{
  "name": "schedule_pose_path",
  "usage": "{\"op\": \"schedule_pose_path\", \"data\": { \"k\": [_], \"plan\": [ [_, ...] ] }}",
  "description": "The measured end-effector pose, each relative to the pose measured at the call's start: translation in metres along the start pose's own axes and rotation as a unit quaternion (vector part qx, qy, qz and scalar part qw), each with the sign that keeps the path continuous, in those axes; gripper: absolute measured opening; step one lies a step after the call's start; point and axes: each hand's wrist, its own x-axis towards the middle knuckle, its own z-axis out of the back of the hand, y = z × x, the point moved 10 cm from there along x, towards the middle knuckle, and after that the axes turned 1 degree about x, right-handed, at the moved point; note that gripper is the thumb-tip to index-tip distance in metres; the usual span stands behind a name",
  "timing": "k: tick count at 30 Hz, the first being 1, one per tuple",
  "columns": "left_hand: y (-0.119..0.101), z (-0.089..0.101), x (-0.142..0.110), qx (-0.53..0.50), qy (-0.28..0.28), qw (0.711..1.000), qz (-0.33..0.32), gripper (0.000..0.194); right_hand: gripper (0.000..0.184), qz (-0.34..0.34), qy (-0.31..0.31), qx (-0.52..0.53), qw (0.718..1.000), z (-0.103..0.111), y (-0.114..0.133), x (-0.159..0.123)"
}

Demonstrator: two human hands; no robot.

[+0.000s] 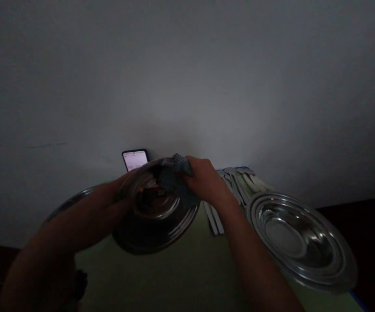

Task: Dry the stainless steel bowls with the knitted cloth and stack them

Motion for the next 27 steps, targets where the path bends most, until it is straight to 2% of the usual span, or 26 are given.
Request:
{"op": "schedule_pose_path", "data": {
  "k": [3,6,8,10,13,15,17,19,21,24,27],
  "plan": [
    [-0.006,-0.009,-0.004,0.064,0.040,0.997,0.000,0.052,0.007,0.027,0.082,-0.023,0.996,-0.012,0.017,-0.004],
    [-0.013,-0.012,-0.005,0.075,0.045,0.996,-0.021,0.057,0.009,0.006,0.076,-0.056,0.996,-0.017,0.017,-0.006],
    [-0.013,-0.008,-0.004,0.070,0.031,0.997,-0.030,0.057,0.017,-0.009,0.017,-0.038,0.999,-0.012,0.014,-0.004],
    [-0.011,-0.003,-0.003,0.057,0.020,0.998,-0.035,0.054,0.031,-0.015,-0.077,0.006,0.997,0.000,0.012,-0.004],
    [-0.009,0.008,-0.004,0.024,-0.005,0.999,-0.040,0.048,0.047,0.010,-0.228,0.068,0.971,0.022,0.014,-0.011],
    [-0.010,0.018,-0.005,0.011,-0.038,0.998,-0.051,0.047,0.044,0.037,-0.287,0.107,0.951,0.032,0.019,-0.018],
    [-0.012,0.027,-0.008,0.006,-0.069,0.996,-0.061,0.048,0.035,0.054,-0.308,0.127,0.941,0.038,0.023,-0.022],
    [-0.012,0.030,-0.009,0.004,-0.078,0.995,-0.059,0.048,0.025,0.061,-0.301,0.109,0.945,0.041,0.028,-0.022],
    [-0.009,0.029,-0.008,0.012,-0.072,0.996,-0.049,0.047,0.019,0.067,-0.261,0.073,0.960,0.038,0.032,-0.018],
    [-0.005,0.027,-0.005,0.047,-0.069,0.996,-0.039,0.042,0.021,0.092,-0.152,0.026,0.984,0.019,0.037,-0.009],
    [0.002,0.024,-0.001,0.077,-0.058,0.995,-0.019,0.037,0.036,0.094,-0.040,-0.018,0.995,-0.011,0.037,-0.007]
  ]
}}
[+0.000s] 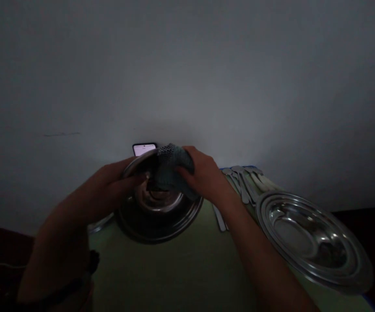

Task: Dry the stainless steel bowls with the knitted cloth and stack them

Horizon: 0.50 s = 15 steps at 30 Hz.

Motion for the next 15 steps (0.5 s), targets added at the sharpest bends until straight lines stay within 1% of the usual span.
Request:
{"op": "schedule_pose_path", "data": {
  "k": [1,3,5,8,11,15],
  "plan": [
    [0.002,-0.003,0.001,0.006,0.009,1.000,0.006,0.036,0.039,-0.013,0.023,-0.012,1.000,-0.008,-0.002,-0.002],
    [0.003,-0.008,0.002,0.013,0.028,0.999,0.011,0.033,0.042,-0.047,0.042,-0.037,0.997,-0.019,-0.007,-0.005],
    [0.001,-0.012,0.001,0.019,0.042,0.999,0.014,0.030,0.035,-0.075,0.035,-0.060,0.995,-0.021,-0.011,-0.006],
    [-0.003,-0.014,0.000,0.010,0.049,0.999,0.013,0.029,0.024,-0.096,0.011,-0.089,0.991,-0.014,-0.016,-0.005],
    [-0.007,-0.014,0.000,-0.008,0.044,0.999,0.008,0.031,0.024,-0.103,-0.009,-0.110,0.989,-0.002,-0.022,-0.003],
    [-0.007,-0.014,0.003,-0.044,0.029,0.999,0.001,0.030,0.023,-0.060,0.004,-0.074,0.995,0.005,-0.019,0.000]
  ]
}}
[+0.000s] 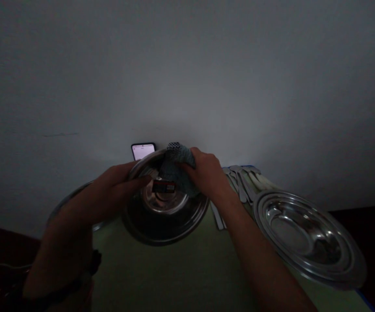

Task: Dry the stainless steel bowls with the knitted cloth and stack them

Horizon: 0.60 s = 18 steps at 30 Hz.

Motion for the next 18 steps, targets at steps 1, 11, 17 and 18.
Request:
{"op": "schedule_pose_path", "data": {
  "k": [1,11,17,18],
  "plan": [
    [0.002,0.000,0.001,-0.014,-0.004,1.000,-0.002,0.029,0.023,0.010,0.005,0.015,1.000,0.001,0.001,0.000],
    [0.033,0.047,-0.008,-0.138,-0.290,0.945,0.059,0.032,0.036,-0.129,-0.162,0.326,0.922,0.007,-0.028,-0.003],
    [-0.003,0.042,-0.020,-0.141,-0.440,0.887,-0.010,0.035,0.050,-0.144,-0.195,0.492,0.836,-0.018,-0.022,-0.009],
    [-0.008,0.040,-0.023,-0.141,-0.454,0.880,-0.019,0.035,0.052,-0.137,-0.202,0.477,0.845,-0.016,-0.019,-0.010]
  ]
}}
